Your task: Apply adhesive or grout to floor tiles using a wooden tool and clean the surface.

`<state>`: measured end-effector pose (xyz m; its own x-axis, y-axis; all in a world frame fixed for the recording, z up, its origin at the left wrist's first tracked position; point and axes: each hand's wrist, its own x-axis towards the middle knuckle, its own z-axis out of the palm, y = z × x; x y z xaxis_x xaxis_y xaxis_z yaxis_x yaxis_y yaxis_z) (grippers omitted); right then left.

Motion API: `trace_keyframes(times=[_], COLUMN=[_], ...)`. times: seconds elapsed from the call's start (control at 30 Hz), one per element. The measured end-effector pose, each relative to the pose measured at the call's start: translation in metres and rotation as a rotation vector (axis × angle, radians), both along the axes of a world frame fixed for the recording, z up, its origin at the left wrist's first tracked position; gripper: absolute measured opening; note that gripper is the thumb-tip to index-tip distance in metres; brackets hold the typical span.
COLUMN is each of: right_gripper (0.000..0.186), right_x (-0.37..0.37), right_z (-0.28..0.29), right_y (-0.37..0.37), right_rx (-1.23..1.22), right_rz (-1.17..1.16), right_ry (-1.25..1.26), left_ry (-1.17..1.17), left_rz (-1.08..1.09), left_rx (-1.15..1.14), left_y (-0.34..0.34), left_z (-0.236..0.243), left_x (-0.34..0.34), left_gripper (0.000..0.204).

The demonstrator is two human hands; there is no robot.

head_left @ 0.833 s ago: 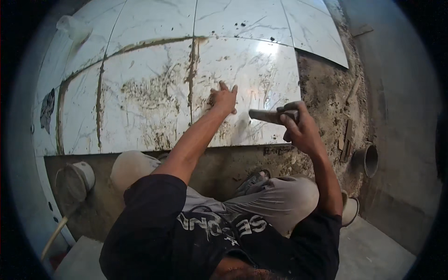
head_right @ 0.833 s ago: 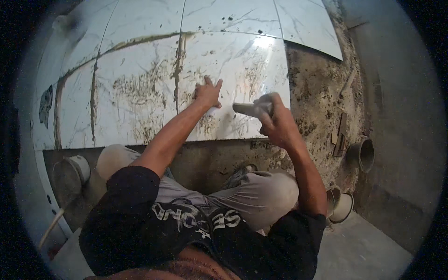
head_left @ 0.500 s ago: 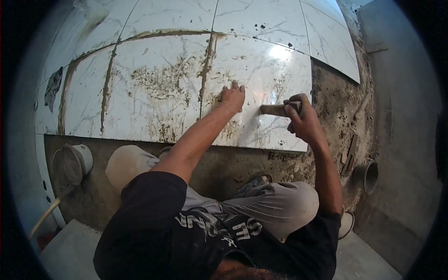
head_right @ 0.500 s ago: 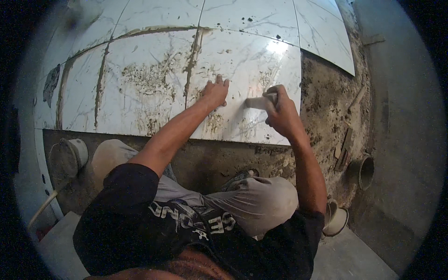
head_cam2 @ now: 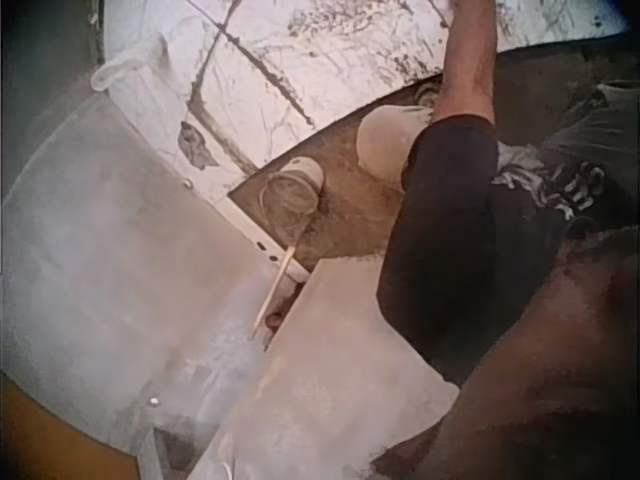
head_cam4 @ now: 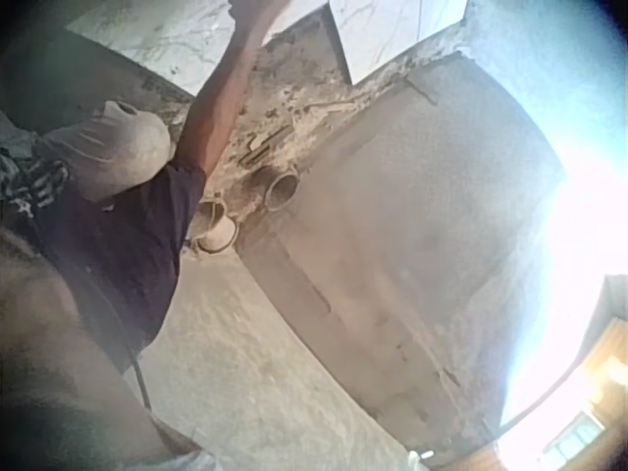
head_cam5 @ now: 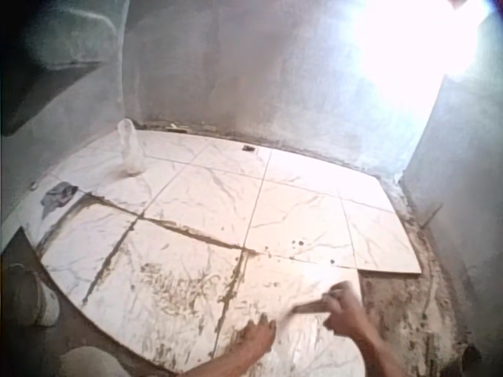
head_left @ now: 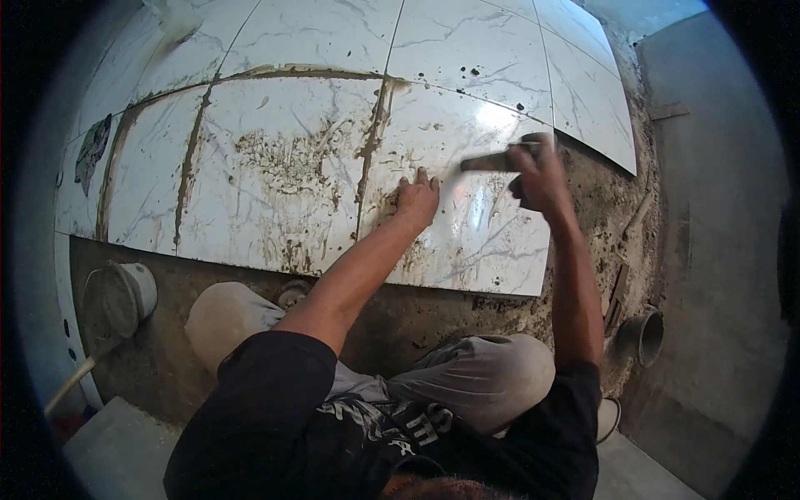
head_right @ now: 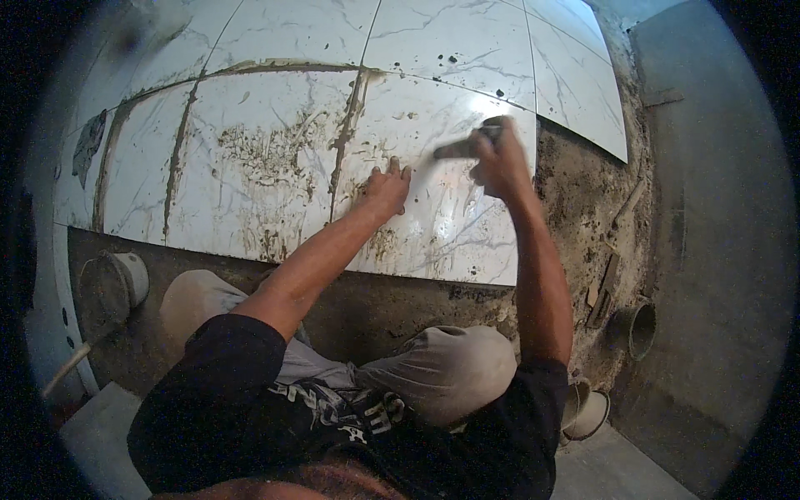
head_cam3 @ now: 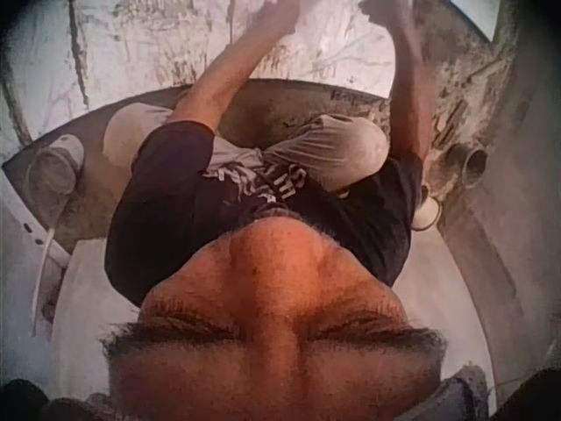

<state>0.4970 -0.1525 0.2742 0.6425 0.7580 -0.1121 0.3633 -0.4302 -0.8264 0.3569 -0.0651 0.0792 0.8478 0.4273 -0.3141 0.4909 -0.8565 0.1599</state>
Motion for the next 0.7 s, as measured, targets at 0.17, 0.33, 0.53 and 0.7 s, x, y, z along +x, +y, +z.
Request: trace_keyframes(times=[0.17, 0.33, 0.53, 0.7], right_gripper=[0.028, 0.031, 0.029, 0.031], right_x=[-0.024, -0.017, 0.005, -0.001], right_z=[0.021, 0.005, 0.022, 0.021], right_y=[0.049, 0.072, 0.064, 0.083], right_rx=[0.105, -0.06, -0.051, -0.152], right_rz=[0.019, -0.038, -0.283, -0.372], right_ry=[0.106, 0.105, 0.165, 0.114], left_ry=[-0.088, -0.098, -0.065, -0.177], left_rz=[0.246, 0.432, 0.176, 0.03], left_rx=[-0.01, -0.17, -0.084, -0.271], left_y=[0.026, 0.006, -0.019, -0.024], left_z=[-0.072, -0.063, -0.022, -0.013], left_x=[-0.025, 0.001, -0.003, -0.003], left_gripper=[0.078, 0.047, 0.046, 0.051])
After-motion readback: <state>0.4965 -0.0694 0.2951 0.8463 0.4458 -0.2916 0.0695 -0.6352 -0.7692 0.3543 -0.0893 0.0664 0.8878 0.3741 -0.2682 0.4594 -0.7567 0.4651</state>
